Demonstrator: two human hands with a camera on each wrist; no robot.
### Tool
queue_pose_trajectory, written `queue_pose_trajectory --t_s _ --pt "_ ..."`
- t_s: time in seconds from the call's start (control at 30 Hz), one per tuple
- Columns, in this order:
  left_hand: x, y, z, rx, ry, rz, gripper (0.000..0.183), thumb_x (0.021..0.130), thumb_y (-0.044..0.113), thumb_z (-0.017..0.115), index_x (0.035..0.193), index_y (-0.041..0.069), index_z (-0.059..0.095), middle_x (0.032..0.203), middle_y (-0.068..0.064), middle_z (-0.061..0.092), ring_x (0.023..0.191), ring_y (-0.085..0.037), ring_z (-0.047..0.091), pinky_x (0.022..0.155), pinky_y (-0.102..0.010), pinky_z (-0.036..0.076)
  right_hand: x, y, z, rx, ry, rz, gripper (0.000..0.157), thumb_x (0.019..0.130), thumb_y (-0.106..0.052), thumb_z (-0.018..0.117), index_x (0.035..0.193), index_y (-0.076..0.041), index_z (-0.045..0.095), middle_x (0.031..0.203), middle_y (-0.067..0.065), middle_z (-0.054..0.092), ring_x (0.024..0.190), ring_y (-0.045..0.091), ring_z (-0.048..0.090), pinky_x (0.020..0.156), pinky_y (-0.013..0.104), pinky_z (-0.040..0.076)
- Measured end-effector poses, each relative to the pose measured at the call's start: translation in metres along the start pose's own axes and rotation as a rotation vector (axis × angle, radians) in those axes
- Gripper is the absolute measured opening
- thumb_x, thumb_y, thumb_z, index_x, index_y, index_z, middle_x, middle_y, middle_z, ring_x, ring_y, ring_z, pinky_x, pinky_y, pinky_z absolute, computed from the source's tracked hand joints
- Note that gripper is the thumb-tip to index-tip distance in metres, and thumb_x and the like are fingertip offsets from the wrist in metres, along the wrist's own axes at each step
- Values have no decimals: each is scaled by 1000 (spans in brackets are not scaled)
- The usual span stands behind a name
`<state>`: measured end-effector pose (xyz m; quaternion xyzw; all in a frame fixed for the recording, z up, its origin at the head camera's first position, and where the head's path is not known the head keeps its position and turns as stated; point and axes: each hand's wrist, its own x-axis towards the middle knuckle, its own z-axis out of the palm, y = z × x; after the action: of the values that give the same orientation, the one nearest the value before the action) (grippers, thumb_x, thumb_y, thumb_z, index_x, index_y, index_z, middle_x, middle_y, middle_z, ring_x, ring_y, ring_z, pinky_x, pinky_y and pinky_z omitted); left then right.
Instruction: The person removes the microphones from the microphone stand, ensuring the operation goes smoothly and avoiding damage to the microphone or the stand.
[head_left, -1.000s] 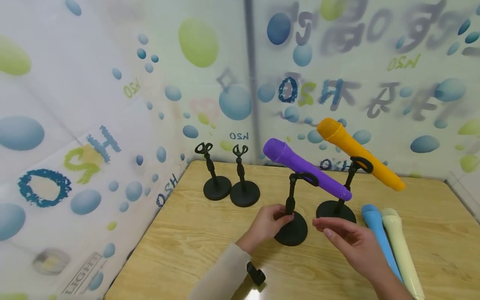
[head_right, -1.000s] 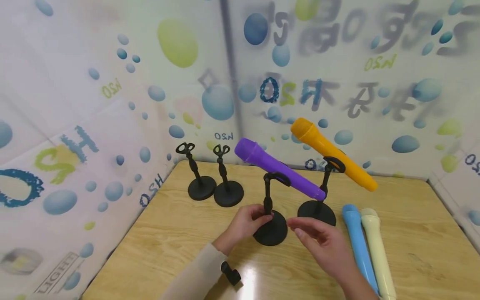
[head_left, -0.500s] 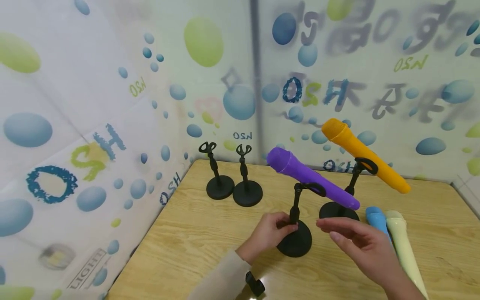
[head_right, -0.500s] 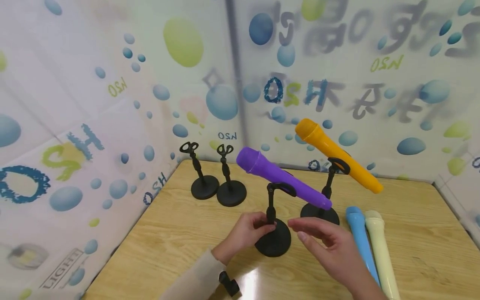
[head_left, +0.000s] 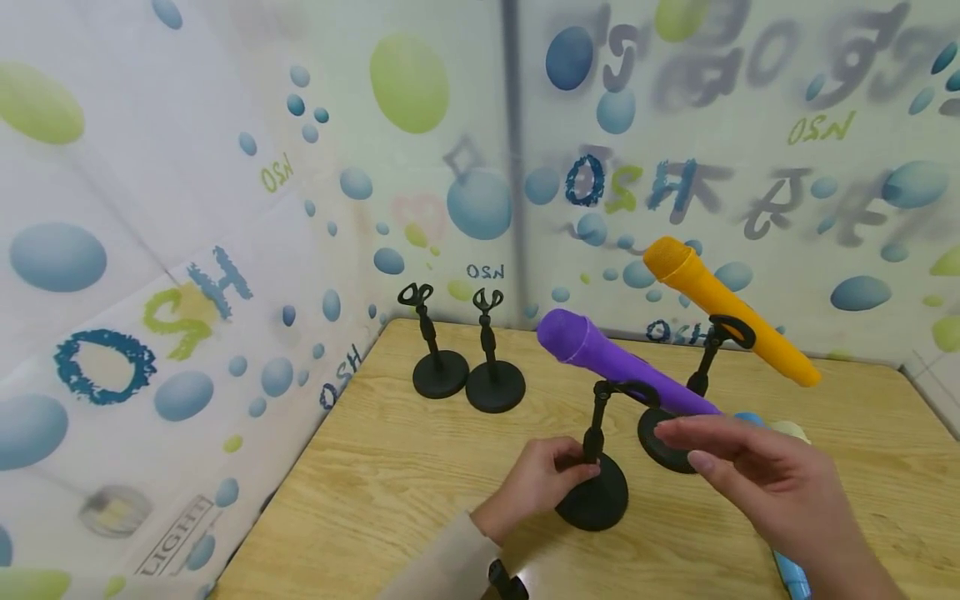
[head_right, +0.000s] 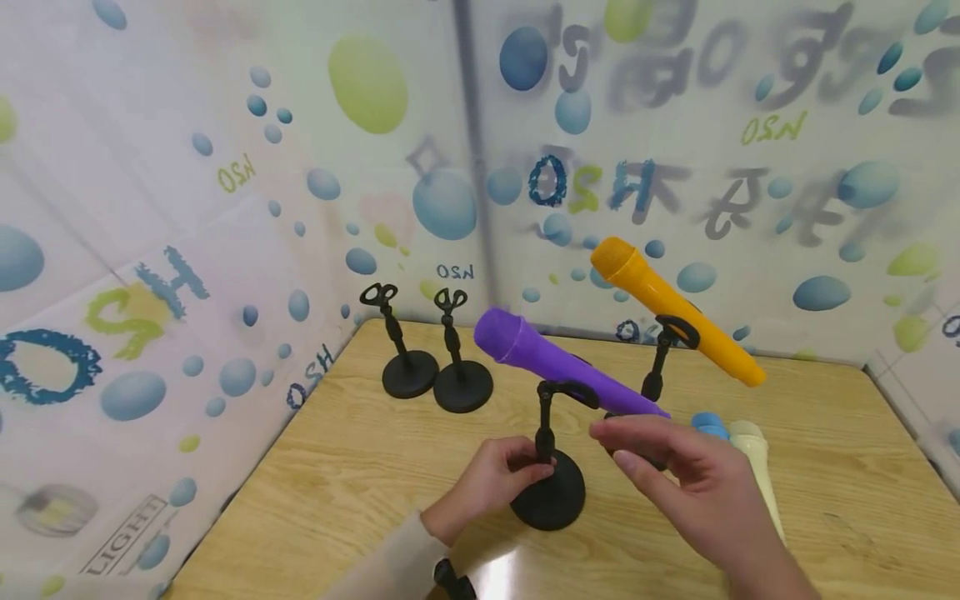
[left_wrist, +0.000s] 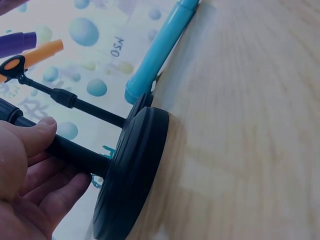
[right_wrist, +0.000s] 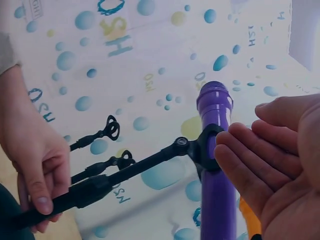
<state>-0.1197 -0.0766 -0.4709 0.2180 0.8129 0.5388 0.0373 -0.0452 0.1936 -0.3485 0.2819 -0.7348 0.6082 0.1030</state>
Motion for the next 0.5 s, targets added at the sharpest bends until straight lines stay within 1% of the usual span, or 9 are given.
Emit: queue_pose_trajectory --t_s 0.07,0.1,0.13,0.23,0.3,0.43,0.47,0.5 --pt "-1 0 1 -9 -1 -3 9 99 15 80 105 8 82 102 -7 83 89 4 69 84 -18 58 2 -3 -2 18 11 -12 37 98 25 57 131 13 67 128 7 79 120 13 75 94 23 62" --pt "-2 0 1 -15 -3 -5 9 99 15 80 105 8 82 103 -7 83 89 3 69 85 -18 58 3 -5 -3 9 18 -13 37 97 25 58 131 13 67 128 7 79 120 13 75 94 22 62" --pt "-3 1 2 -19 -3 -5 9 99 15 80 105 8 82 103 -7 83 90 3 69 85 -18 58 5 -8 -3 -23 28 0 36 98 23 59 131 11 68 127 6 79 119 11 75 93 21 61" --pt "-4 1 2 -24 -5 -8 9 99 15 80 106 9 82 103 -7 84 91 2 70 86 -18 58 9 -13 -3 -51 48 -17 36 97 23 61 130 11 69 126 9 79 118 12 75 93 19 61" --pt "-5 1 3 -28 -6 -6 10 99 15 80 106 9 82 104 -7 84 90 2 70 86 -18 58 12 -16 -3 -93 68 -16 35 97 22 63 129 9 71 125 6 80 117 10 75 92 18 60" --pt "-6 2 4 -24 -13 4 11 99 15 80 107 8 82 105 -7 84 90 4 70 85 -17 58 16 -21 -4 -112 95 -35 35 95 23 63 127 10 71 123 4 81 114 9 76 91 18 60" --pt "-6 2 4 -23 -17 9 11 100 15 80 108 7 82 105 -7 84 90 4 70 85 -17 59 17 -22 -4 -120 101 -27 35 95 22 64 128 10 71 124 3 81 114 9 76 91 18 60" --pt "-7 2 4 -22 -21 13 12 100 14 79 108 7 82 106 -7 84 90 5 70 85 -17 59 18 -22 -5 -115 107 -26 35 95 22 65 128 10 71 124 4 81 113 10 77 90 18 61"
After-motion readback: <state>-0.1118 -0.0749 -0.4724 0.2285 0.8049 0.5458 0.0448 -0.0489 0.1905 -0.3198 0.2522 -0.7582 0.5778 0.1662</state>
